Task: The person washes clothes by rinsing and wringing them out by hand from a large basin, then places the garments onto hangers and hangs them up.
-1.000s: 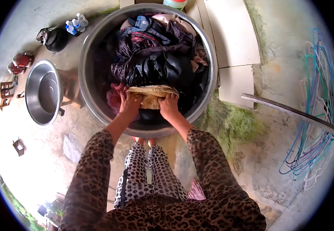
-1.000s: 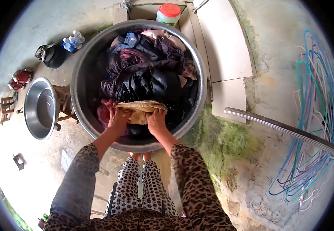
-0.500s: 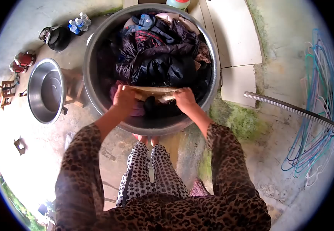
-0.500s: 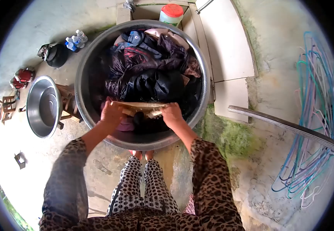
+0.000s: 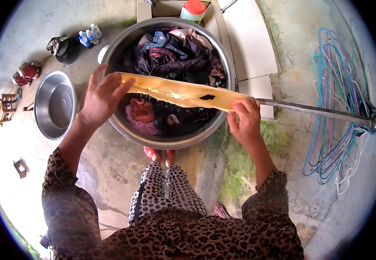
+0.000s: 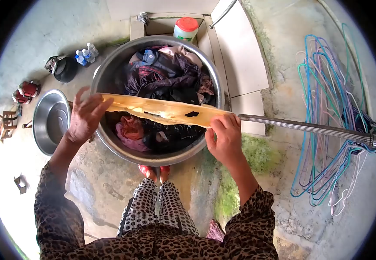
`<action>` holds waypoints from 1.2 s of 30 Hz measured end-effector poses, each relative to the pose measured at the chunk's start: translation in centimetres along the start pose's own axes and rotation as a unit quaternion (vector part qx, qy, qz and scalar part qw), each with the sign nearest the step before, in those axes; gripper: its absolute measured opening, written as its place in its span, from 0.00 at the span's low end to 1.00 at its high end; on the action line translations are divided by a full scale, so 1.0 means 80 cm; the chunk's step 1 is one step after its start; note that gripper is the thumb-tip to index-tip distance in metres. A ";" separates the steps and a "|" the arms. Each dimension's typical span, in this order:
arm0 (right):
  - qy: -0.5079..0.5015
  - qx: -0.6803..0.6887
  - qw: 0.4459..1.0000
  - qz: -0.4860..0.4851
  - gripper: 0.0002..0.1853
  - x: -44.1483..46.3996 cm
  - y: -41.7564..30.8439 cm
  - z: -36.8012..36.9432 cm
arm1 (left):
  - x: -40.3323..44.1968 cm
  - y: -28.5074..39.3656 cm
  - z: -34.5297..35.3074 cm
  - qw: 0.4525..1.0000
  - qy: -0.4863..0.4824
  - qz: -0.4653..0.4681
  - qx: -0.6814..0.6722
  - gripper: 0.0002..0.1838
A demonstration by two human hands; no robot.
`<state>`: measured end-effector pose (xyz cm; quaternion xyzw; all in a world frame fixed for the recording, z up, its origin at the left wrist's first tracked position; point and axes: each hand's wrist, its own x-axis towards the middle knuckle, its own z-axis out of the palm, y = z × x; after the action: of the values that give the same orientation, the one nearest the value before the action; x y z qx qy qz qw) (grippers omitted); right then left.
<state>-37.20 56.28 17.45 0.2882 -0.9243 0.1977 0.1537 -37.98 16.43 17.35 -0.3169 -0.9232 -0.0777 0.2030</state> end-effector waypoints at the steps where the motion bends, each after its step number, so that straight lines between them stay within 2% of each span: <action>1: 0.011 0.008 1.000 0.009 0.05 0.000 -0.005 -0.004 | 0.003 0.000 -0.006 1.000 0.018 0.000 0.009 0.09; 3: 0.010 -0.004 1.000 0.010 0.08 0.001 -0.013 -0.011 | 0.005 -0.001 -0.015 0.999 0.041 -0.002 0.010 0.11; 6: -0.004 -0.032 0.999 0.019 0.15 0.003 -0.018 -0.001 | 0.009 0.002 -0.015 0.996 0.044 -0.045 -0.070 0.11; 7: -0.021 -0.040 0.999 0.018 0.22 0.000 -0.010 0.009 | 0.008 0.001 -0.011 0.993 0.033 -0.041 -0.103 0.11; 10: -0.131 -0.014 0.971 0.200 0.25 -0.006 0.001 0.041 | 0.004 0.004 0.002 0.985 -0.004 -0.020 -0.174 0.09; 11: -0.151 -0.054 0.971 0.175 0.19 -0.013 0.013 0.054 | 0.005 0.009 0.004 0.984 -0.020 -0.010 -0.179 0.08; 14: -0.232 -0.121 0.942 0.211 0.12 -0.038 0.060 0.111 | 0.002 0.021 0.009 0.975 -0.079 0.019 -0.205 0.06; 16: -0.195 0.011 0.930 0.312 0.10 -0.054 0.091 0.137 | -0.006 0.029 0.018 0.961 -0.103 0.014 -0.258 0.06; 17: -0.174 0.077 0.913 0.360 0.10 -0.053 0.095 0.141 | -0.009 0.029 0.023 0.958 -0.120 0.043 -0.256 0.07; 18: -0.138 0.191 0.848 0.474 0.10 -0.053 0.100 0.143 | -0.014 0.030 0.026 0.957 -0.145 0.048 -0.247 0.08; 19: -0.097 0.299 0.757 0.573 0.11 -0.048 0.099 0.139 | -0.019 0.034 0.029 0.955 -0.169 0.052 -0.238 0.08; 20: -0.054 0.397 0.643 0.653 0.12 -0.044 0.099 0.137 | -0.026 0.039 0.032 0.953 -0.192 0.056 -0.228 0.10; 21: -0.064 0.370 0.668 0.642 0.11 -0.050 0.107 0.137 | -0.033 0.049 0.040 0.963 -0.166 0.033 -0.212 0.11; 23: -0.073 0.195 0.819 0.535 0.09 -0.047 0.097 0.127 | -0.050 0.061 0.048 0.968 -0.178 -0.004 -0.176 0.10; 24: -0.076 0.102 0.874 0.469 0.08 -0.046 0.092 0.122 | -0.056 0.065 0.055 0.970 -0.184 -0.022 -0.159 0.10; 25: -0.101 0.044 0.901 0.420 0.04 -0.047 0.089 0.121 | -0.064 0.065 0.066 0.975 -0.178 -0.022 -0.131 0.08; 28: 0.062 -0.074 0.973 0.207 0.04 -0.038 0.072 0.118 | -0.073 0.068 0.086 0.976 -0.209 -0.052 -0.001 0.06; 30: 0.041 0.027 0.983 0.177 0.06 -0.039 0.071 0.117 | -0.072 0.061 0.087 0.984 -0.163 -0.059 -0.024 0.04; 32: -0.022 0.063 0.978 0.195 0.07 -0.041 0.069 0.115 | -0.064 0.056 0.076 0.989 -0.125 -0.070 -0.024 0.04; 34: -0.028 0.230 0.921 0.313 0.07 -0.041 0.071 0.114 | -0.055 0.050 0.061 0.992 -0.096 -0.082 -0.003 0.05; 36: -0.027 0.397 0.825 0.401 0.08 -0.040 0.077 0.111 | -0.050 0.044 0.047 0.991 -0.060 -0.112 -0.042 0.07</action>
<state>-39.87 58.44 6.68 -0.0665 -0.8036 0.5842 -0.0921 -34.19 18.03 12.29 -0.2239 -0.9593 -0.1194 0.1241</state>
